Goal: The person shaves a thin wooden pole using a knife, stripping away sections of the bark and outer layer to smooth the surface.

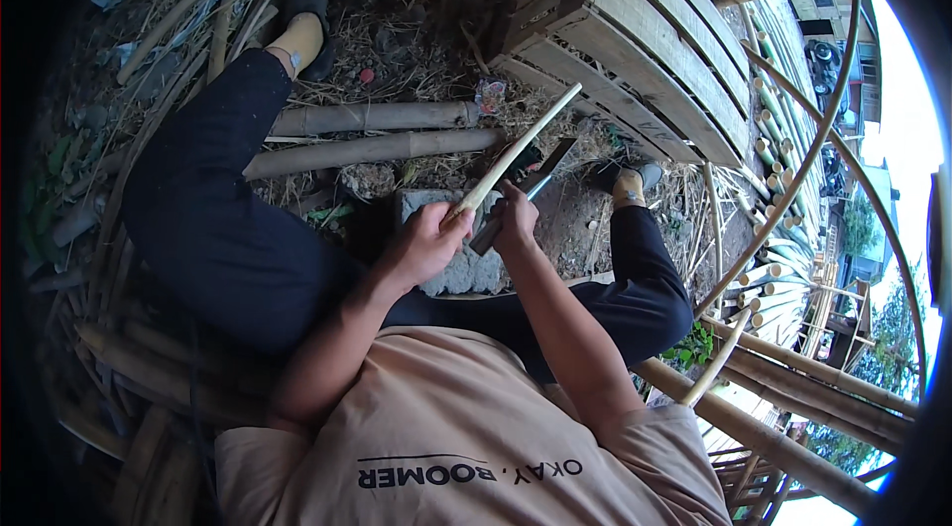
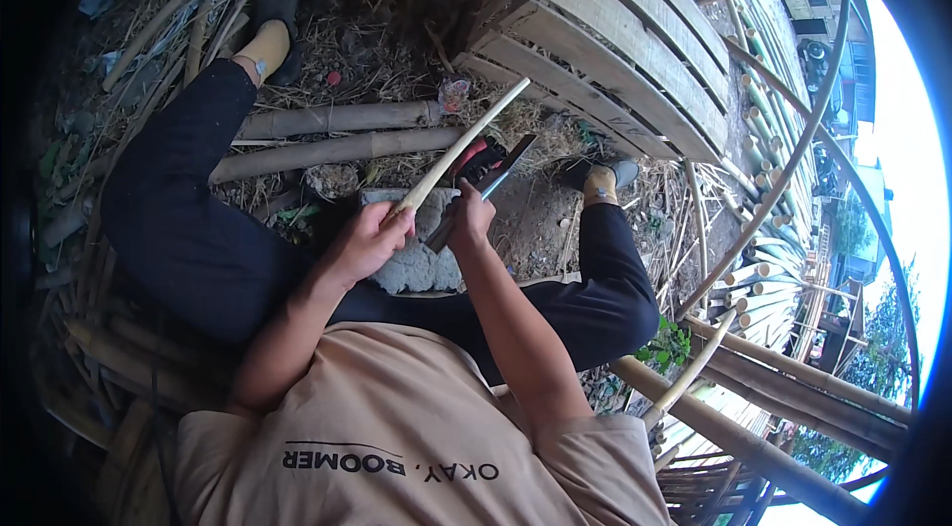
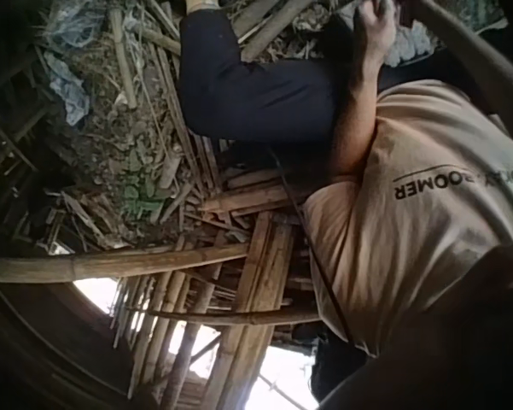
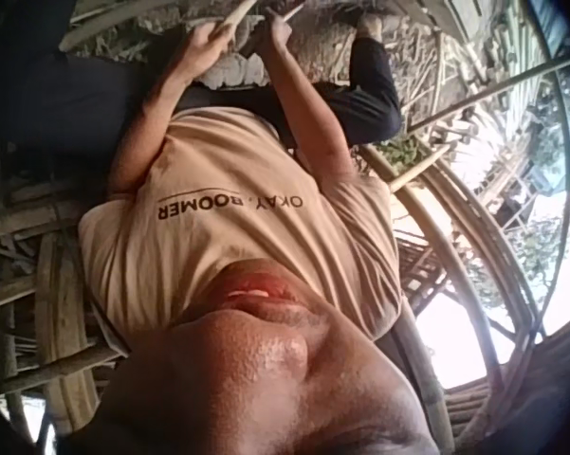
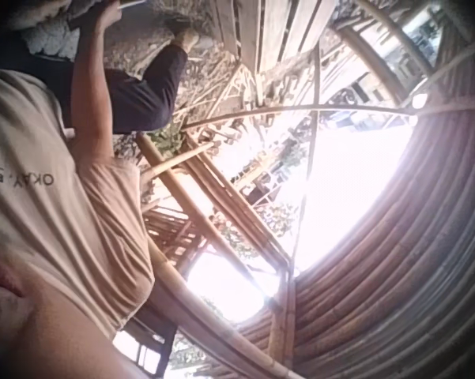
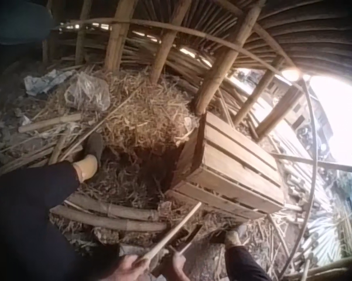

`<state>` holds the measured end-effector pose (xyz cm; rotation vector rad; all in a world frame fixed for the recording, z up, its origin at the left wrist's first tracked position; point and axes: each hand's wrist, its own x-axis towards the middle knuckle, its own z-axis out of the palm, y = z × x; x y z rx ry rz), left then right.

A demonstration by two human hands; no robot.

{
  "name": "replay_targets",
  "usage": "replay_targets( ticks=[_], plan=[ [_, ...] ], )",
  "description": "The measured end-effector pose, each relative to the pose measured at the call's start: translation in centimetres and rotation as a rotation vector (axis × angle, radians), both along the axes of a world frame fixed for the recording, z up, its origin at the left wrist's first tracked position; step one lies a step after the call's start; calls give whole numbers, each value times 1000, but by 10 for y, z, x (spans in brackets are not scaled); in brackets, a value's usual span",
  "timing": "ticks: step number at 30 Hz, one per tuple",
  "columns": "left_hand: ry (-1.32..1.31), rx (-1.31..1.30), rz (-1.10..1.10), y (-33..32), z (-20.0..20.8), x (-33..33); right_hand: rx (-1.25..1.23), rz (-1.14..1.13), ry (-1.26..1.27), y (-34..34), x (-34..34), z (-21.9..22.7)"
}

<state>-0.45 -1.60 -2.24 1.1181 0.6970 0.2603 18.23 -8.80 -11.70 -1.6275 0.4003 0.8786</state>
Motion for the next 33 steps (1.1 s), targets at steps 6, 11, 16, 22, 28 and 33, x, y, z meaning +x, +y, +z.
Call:
replay_targets(
  ticks=[6, 11, 16, 22, 28, 33],
  plan=[
    [54, -27, 33, 16, 1, -3, 180, 464, -187, -24, -12, 111],
    [65, 251, -5, 25, 51, 2, -67, 1134, -862, -24, 1, 196],
    [-65, 118, 15, 42, 54, 16, -139, 1179, -945, -12, 33, 197],
    [-78, -76, 27, 33, 52, 22, -103, 1092, -1073, -12, 46, 156],
    [18, -184, 56, 34, 43, 24, -83, 1160, -971, -7, 30, 144],
    [80, -100, 96, 31, 29, 25, -161, 1192, -1054, -2, 27, 131]
  ],
)
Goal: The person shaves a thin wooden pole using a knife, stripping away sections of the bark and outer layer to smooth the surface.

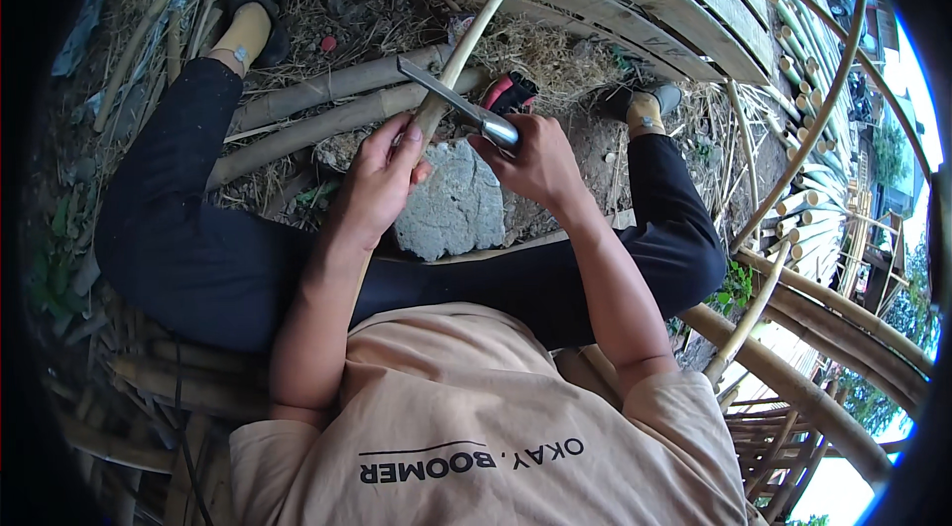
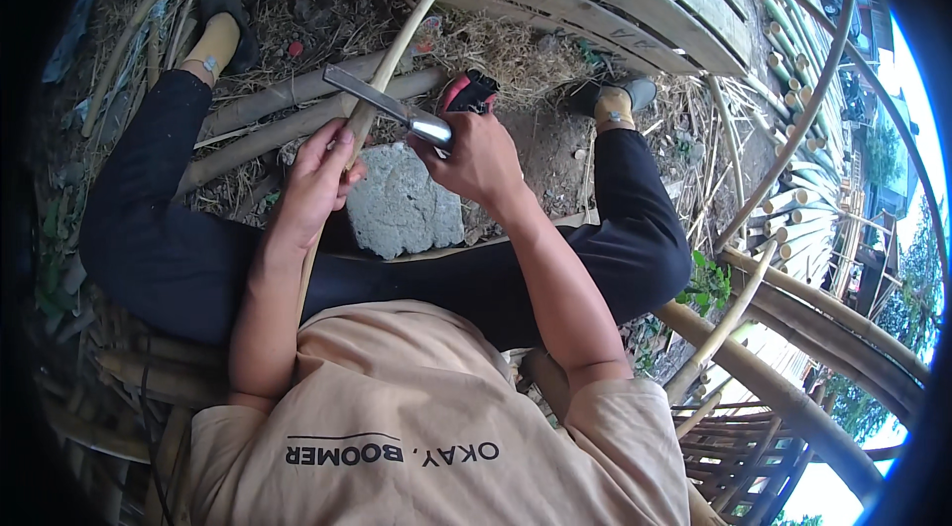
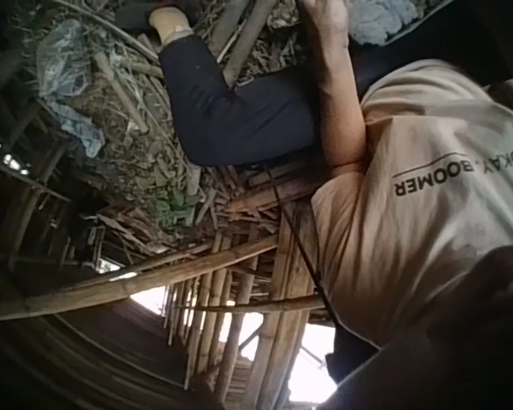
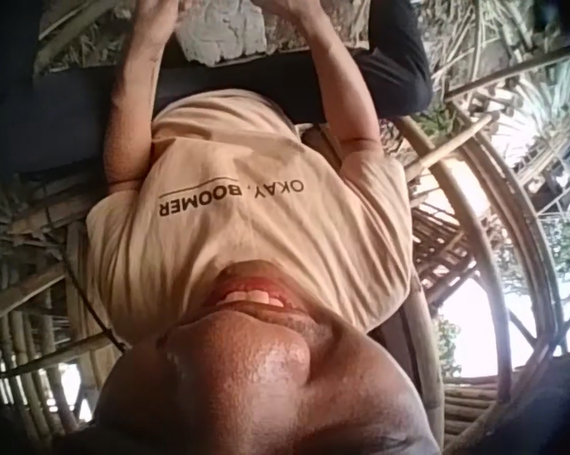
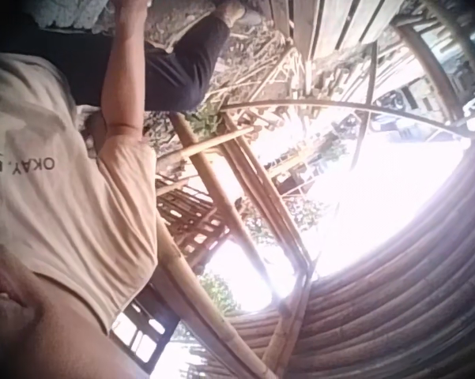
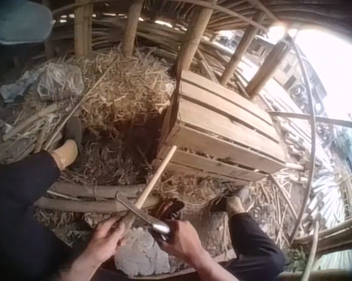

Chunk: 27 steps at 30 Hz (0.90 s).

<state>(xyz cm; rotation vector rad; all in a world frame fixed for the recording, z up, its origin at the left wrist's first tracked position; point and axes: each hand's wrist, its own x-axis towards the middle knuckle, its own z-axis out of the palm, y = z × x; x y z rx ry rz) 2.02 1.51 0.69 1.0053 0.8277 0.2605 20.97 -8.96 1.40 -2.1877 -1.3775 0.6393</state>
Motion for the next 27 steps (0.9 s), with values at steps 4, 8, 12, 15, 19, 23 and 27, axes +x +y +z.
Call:
replay_targets(
  ticks=[4, 8, 12, 15, 19, 23, 27],
  plan=[
    [-9, 140, 67, -11, -16, 4, 19, -12, -55, -2, 6, -13],
    [-20, 158, 129, -14, -16, 6, 72, -16, -83, -4, 6, -16],
    [-25, 45, 94, -10, -6, 3, 40, -5, -57, -2, 4, -9],
    [-36, -114, 48, -7, 8, 0, 47, 17, -66, -2, 3, -9],
    [-90, -147, 10, -14, 11, -4, -36, -35, -110, 1, 5, -7],
    [-96, -103, -13, -15, 13, -2, -72, -27, -214, 2, 18, -10],
    [-102, -95, -30, -16, 18, 0, -56, -94, -240, 4, 25, -4]
  ],
)
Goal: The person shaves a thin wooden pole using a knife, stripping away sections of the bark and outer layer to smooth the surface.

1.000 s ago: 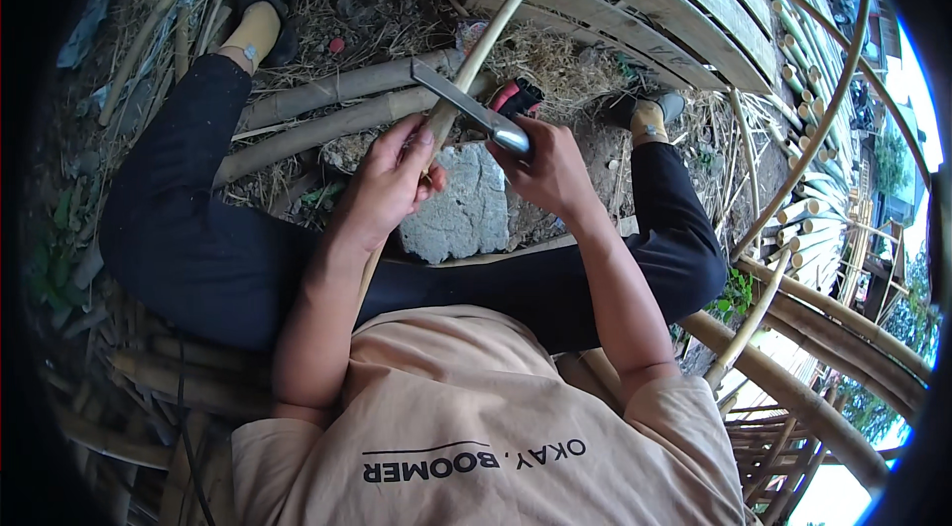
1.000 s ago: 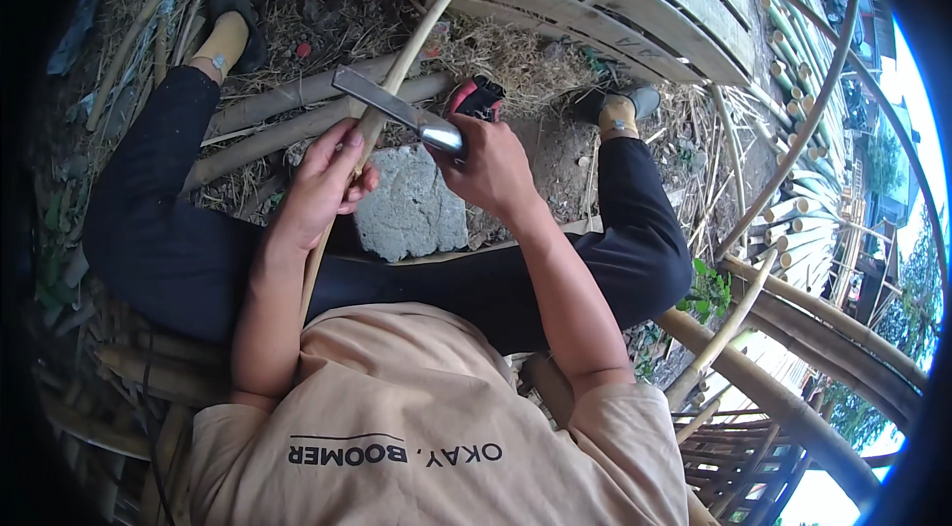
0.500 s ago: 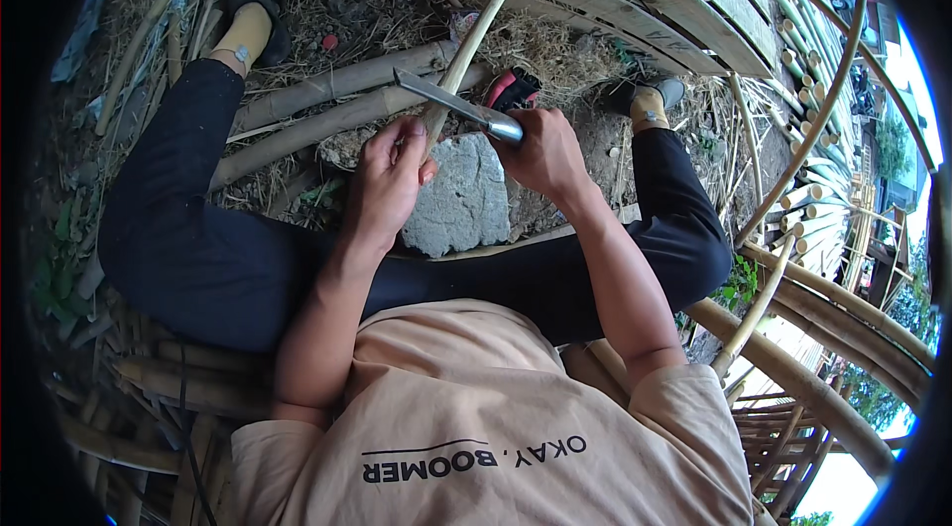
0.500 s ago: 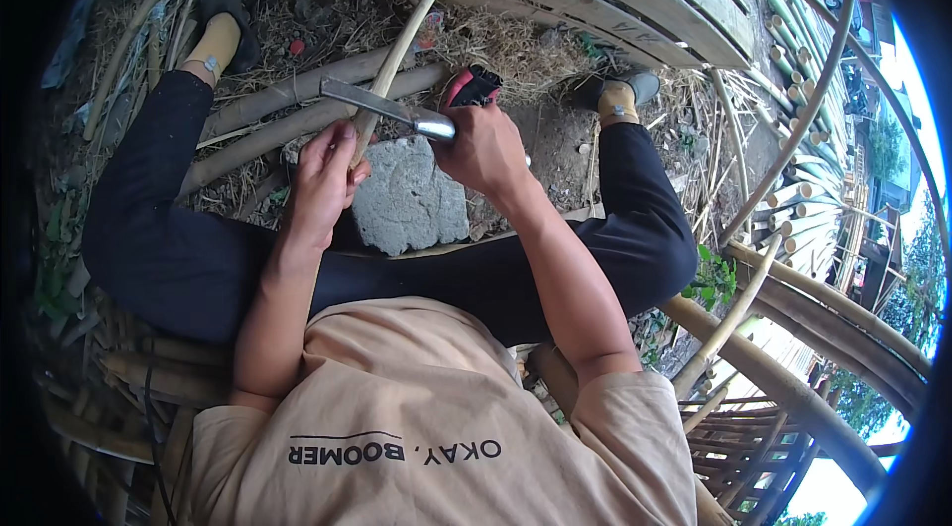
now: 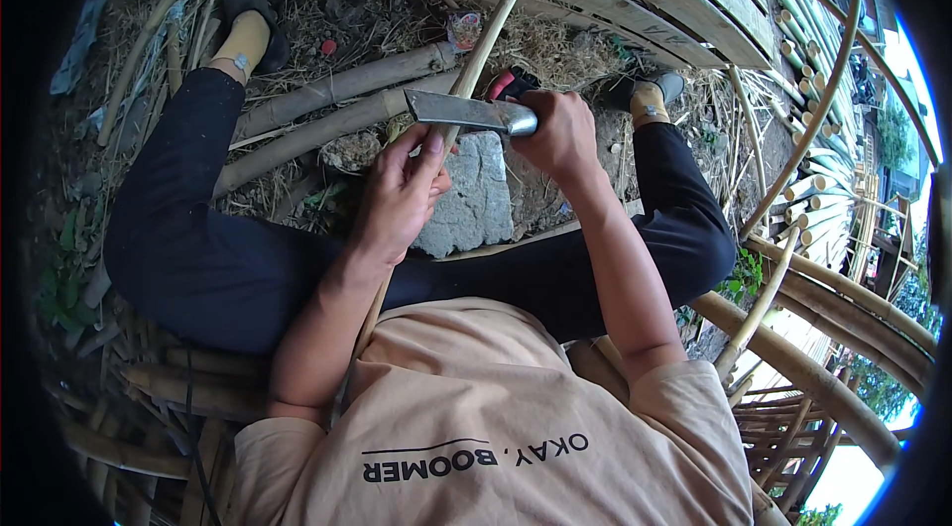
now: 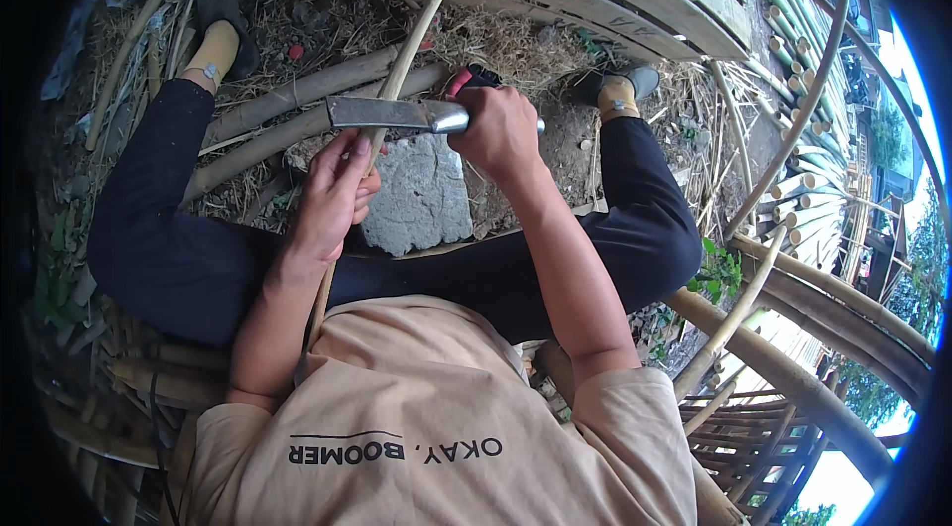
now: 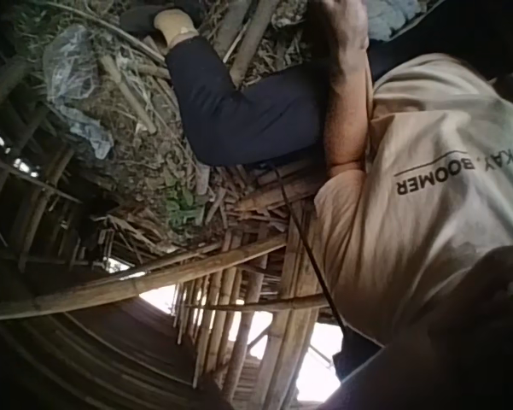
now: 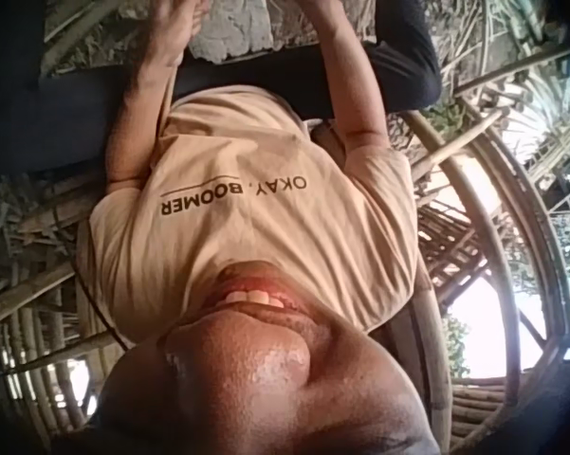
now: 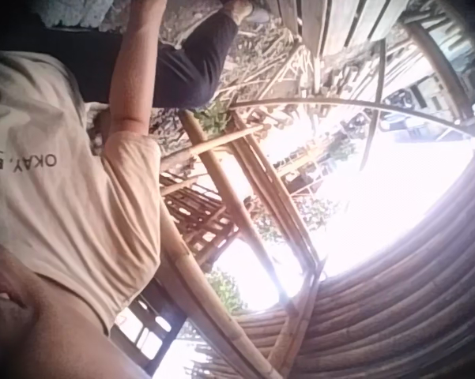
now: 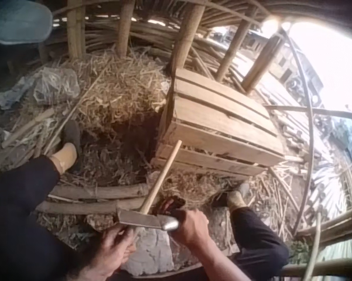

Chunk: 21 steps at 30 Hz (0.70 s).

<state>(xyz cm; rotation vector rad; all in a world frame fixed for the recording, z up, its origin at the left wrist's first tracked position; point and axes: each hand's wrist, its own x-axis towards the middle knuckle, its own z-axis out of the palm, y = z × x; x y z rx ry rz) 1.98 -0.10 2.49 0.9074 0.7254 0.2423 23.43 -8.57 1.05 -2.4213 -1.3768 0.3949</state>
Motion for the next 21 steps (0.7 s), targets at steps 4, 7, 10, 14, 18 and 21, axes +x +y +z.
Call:
replay_targets(
  ticks=[4, 7, 10, 14, 18, 21],
  plan=[
    [-47, -45, -50, -10, -2, -4, 49, -463, 70, -2, 48, 4],
    [-58, -86, -94, -12, -3, 1, 109, -397, -158, -16, 83, 9],
    [-55, -145, -94, -4, -4, 2, 106, -346, 5, -16, 72, 7],
    [-14, -160, -41, 8, -10, -2, 44, -200, 280, -10, 26, 17],
    [12, -99, 18, 14, -7, -5, 27, 74, 186, -5, -7, 13],
    [88, 239, 76, 5, -21, -2, -110, 29, 124, -3, -15, 0]
  ],
)
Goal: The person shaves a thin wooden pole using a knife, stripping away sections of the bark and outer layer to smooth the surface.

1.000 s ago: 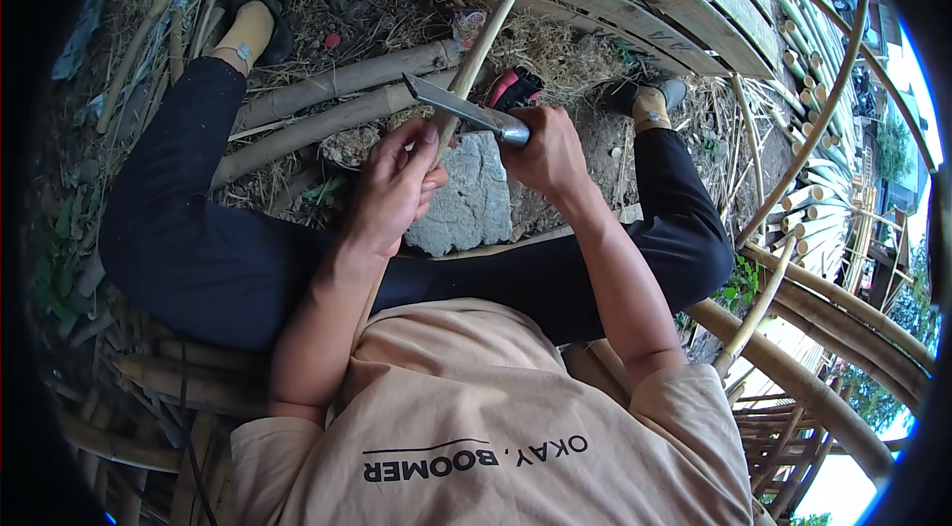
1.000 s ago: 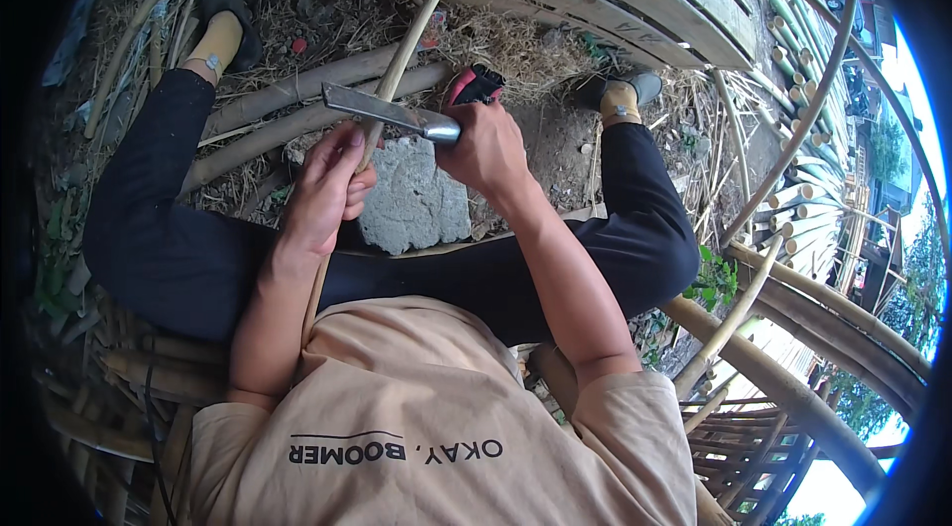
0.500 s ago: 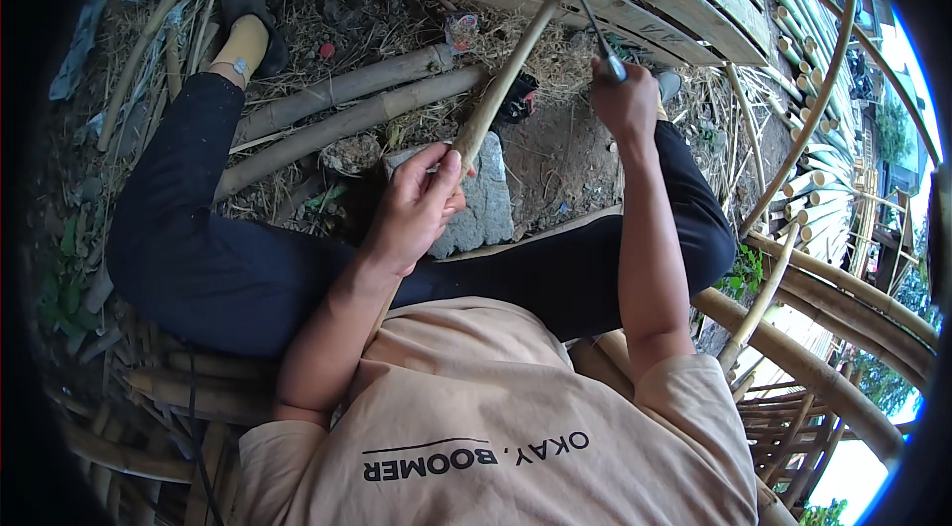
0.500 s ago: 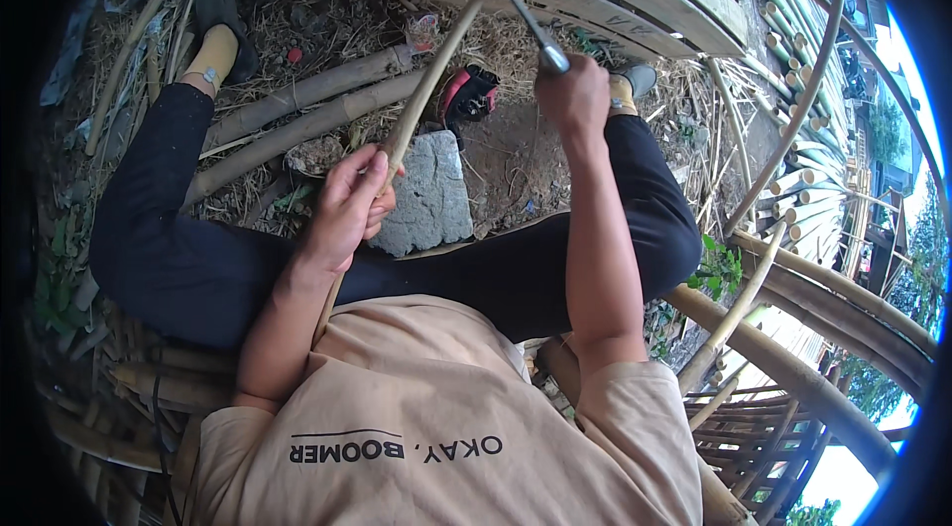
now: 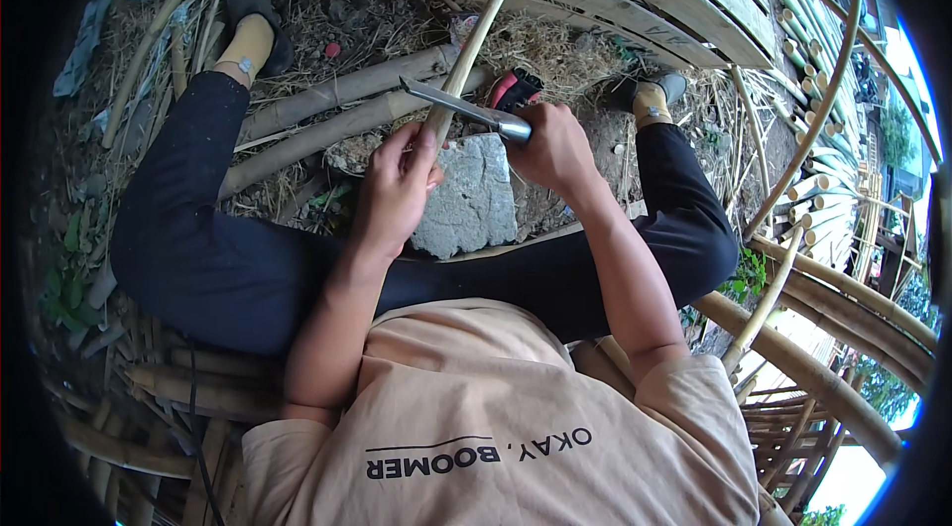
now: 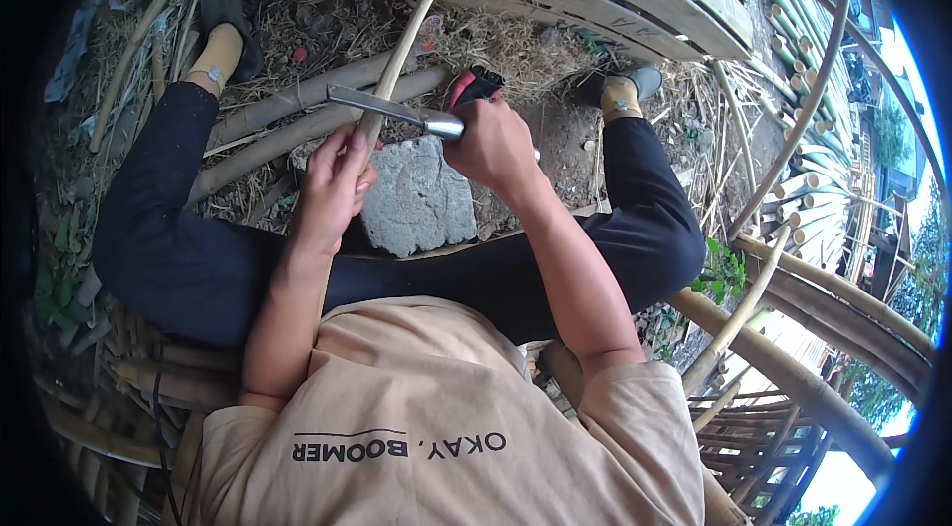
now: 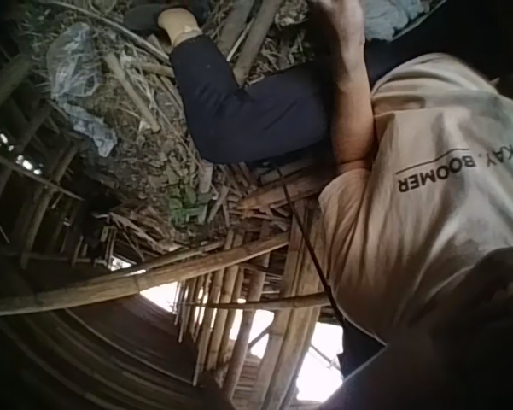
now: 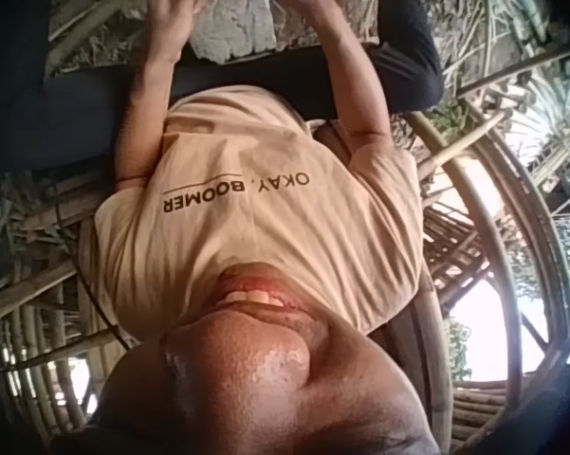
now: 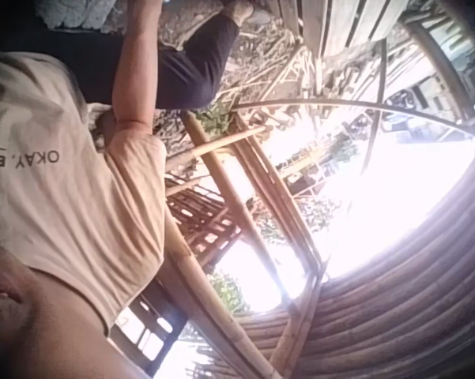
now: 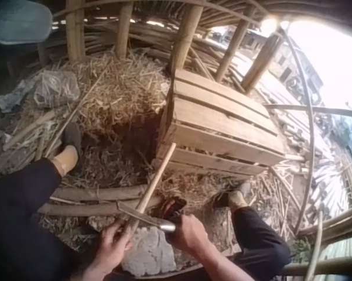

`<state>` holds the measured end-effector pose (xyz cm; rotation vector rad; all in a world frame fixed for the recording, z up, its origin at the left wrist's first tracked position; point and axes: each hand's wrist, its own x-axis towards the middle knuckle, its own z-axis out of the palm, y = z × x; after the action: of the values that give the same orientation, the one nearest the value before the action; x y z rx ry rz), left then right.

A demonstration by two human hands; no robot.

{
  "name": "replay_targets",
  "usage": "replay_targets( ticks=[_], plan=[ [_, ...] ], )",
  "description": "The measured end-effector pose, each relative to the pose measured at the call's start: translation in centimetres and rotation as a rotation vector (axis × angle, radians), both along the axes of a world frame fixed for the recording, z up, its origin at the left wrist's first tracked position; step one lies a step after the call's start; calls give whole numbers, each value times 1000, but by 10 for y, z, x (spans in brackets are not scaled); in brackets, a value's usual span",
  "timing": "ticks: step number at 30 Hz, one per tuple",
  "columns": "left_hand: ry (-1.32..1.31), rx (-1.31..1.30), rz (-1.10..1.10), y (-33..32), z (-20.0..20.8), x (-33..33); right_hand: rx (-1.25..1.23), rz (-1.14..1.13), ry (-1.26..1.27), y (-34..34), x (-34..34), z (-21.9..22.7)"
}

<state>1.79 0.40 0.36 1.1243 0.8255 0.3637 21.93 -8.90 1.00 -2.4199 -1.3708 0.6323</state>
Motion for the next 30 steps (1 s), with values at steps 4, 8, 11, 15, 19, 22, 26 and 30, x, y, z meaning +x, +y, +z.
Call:
replay_targets(
  ticks=[4, 8, 11, 15, 19, 22, 26, 30],
  plan=[
    [51, 247, -25, -7, -12, 3, 14, -2, -91, -1, 6, -3],
    [81, 284, -41, -10, -9, 6, 32, -54, -108, 2, 25, -4],
    [72, 195, -57, -9, -6, 1, 2, -135, -158, 6, 31, 4],
    [6, 41, -60, -9, -4, 1, 13, -619, -128, 1, 70, -6],
    [-51, -35, -60, -2, -2, 1, 151, -492, -60, -27, 107, -1],
    [-32, -66, -71, 1, -5, 0, 325, -513, 508, -30, 73, 0],
    [-8, -120, -110, 1, 0, -1, 370, -415, 979, -13, 16, 44],
    [87, 24, -150, 2, -1, -6, 440, -361, 1075, -10, -3, 76]
  ],
)
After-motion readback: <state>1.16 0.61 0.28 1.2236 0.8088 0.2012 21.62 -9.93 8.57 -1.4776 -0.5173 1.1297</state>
